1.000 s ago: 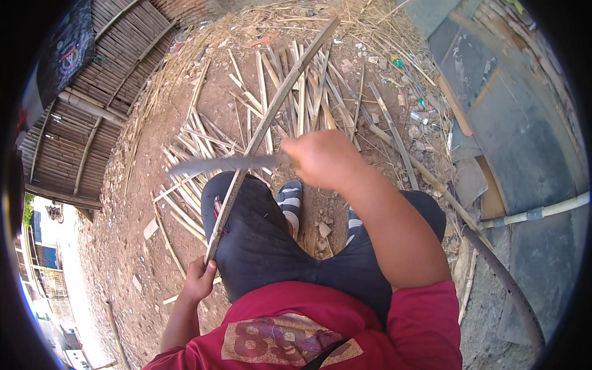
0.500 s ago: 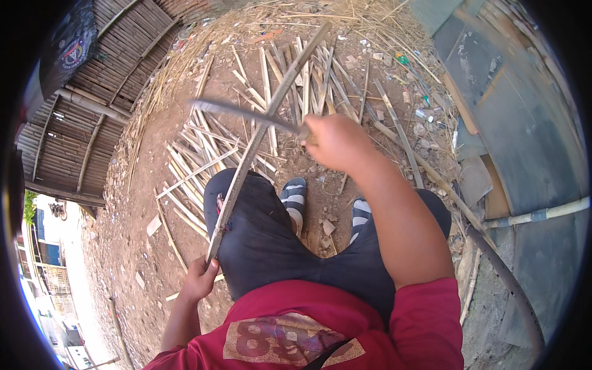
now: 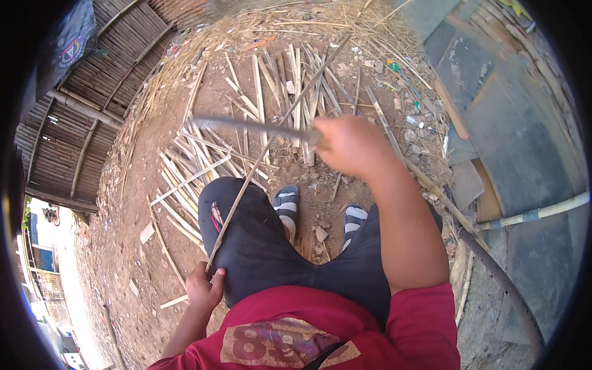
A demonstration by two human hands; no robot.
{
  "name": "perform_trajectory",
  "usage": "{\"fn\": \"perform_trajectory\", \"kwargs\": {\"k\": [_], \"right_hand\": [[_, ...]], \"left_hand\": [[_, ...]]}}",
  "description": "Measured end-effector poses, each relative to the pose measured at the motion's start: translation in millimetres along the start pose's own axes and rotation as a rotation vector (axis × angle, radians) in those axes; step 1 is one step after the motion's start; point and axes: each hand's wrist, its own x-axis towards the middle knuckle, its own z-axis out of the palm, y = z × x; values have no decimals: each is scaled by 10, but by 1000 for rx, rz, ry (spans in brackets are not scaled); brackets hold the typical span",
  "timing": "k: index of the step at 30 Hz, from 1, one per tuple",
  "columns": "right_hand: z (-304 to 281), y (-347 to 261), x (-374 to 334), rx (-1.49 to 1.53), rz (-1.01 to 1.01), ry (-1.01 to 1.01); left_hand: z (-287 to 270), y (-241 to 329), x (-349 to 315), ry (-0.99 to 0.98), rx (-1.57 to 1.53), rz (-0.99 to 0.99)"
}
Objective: The person splits a piece of wood into thin strips by striking a machete with a hammer, then trims the resulting strips by hand using the machete blade.
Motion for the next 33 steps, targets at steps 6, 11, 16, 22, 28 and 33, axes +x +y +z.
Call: {"fn": "perform_trajectory", "kwargs": {"k": [6, 11, 16, 22, 28, 33], "right_hand": [[-100, -158, -19, -59, -31, -173], [-62, 164, -12, -129, -38, 96], [-25, -146, -50, -127, -105, -80], [-45, 322, 14, -11, 14, 171], [-109, -92, -68, -144, -122, 3], [-107, 414, 61, 78, 121, 94]], "left_hand": [[120, -148, -70, 53, 50, 47], [94, -48, -23, 61, 74, 54], [95, -148, -26, 73, 72, 78], [109, -143, 42, -8, 41, 20], [87, -169, 18, -7, 6, 20], [99, -188, 52, -2, 4, 59]]}}
